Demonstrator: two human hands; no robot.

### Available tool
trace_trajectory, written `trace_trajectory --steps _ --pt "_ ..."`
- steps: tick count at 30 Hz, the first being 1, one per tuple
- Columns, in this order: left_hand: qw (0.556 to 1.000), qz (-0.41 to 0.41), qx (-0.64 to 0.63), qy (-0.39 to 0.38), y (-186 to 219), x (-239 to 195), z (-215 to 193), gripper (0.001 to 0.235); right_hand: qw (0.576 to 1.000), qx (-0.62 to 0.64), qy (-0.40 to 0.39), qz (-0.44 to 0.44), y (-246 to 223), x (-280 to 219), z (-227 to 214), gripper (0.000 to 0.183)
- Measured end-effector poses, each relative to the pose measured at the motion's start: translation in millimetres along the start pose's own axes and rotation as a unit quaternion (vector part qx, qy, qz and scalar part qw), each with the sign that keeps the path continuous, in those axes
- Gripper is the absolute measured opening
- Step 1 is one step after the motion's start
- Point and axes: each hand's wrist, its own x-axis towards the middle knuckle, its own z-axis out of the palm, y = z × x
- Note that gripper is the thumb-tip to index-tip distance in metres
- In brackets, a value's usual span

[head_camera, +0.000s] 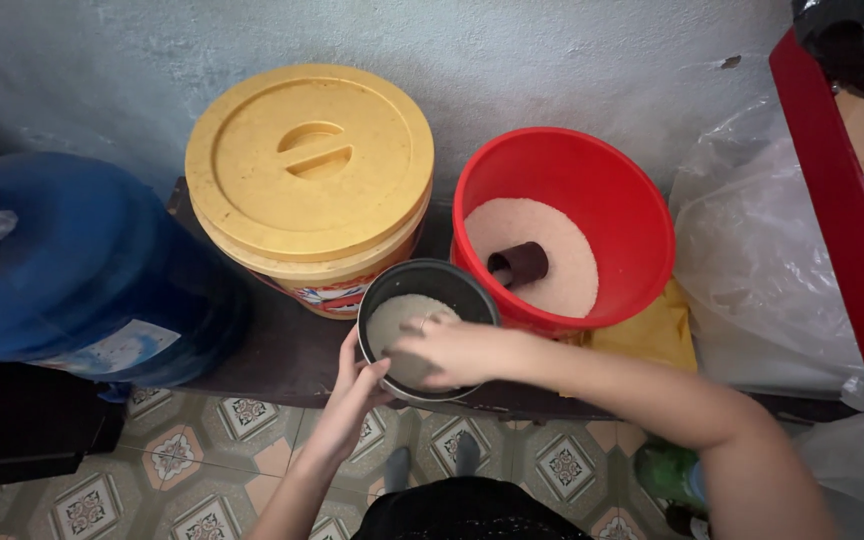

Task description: Scooping cooked rice, then measuring and washing raw rice to start a new batch in a rice cooker.

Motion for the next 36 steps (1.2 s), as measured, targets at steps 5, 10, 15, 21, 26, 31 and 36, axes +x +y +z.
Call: trace_trajectory --steps 5,10,15,21,26,31,36 --pt "1.0 -0.008 -0.022 -0.001 4 2 2 0.081 0.994 0.005 -0.089 0.056 16 19 34 0.063" --pt "0.999 -0.025 -0.031 0.004 11 -1 6 0.081 0.976 0.119 -0.154 0.102 23 25 44 0.038" --pt "1.0 -0.021 -0.011 -0.003 8 5 7 0.082 0.972 0.134 -0.149 0.119 39 23 64 0.043" --pt "0.999 -0.024 -0.036 -0.023 -2 13 -1 0.08 0.852 0.41 -0.16 0.285 58 21 37 0.037" --pt "0.999 -0.029 -0.037 -0.023 -4 14 -1 0.081 0.751 0.6 -0.07 0.268 55 0 -73 0.044" --pt "0.998 -0.041 -0.044 -0.012 -1 12 -4 0.082 0.724 0.627 0.065 0.279 122 -41 -129 0.041" --pt "0.999 0.01 -0.041 -0.028 -7 11 -12 0.083 0.851 0.27 0.179 0.413 238 -68 -92 0.055"
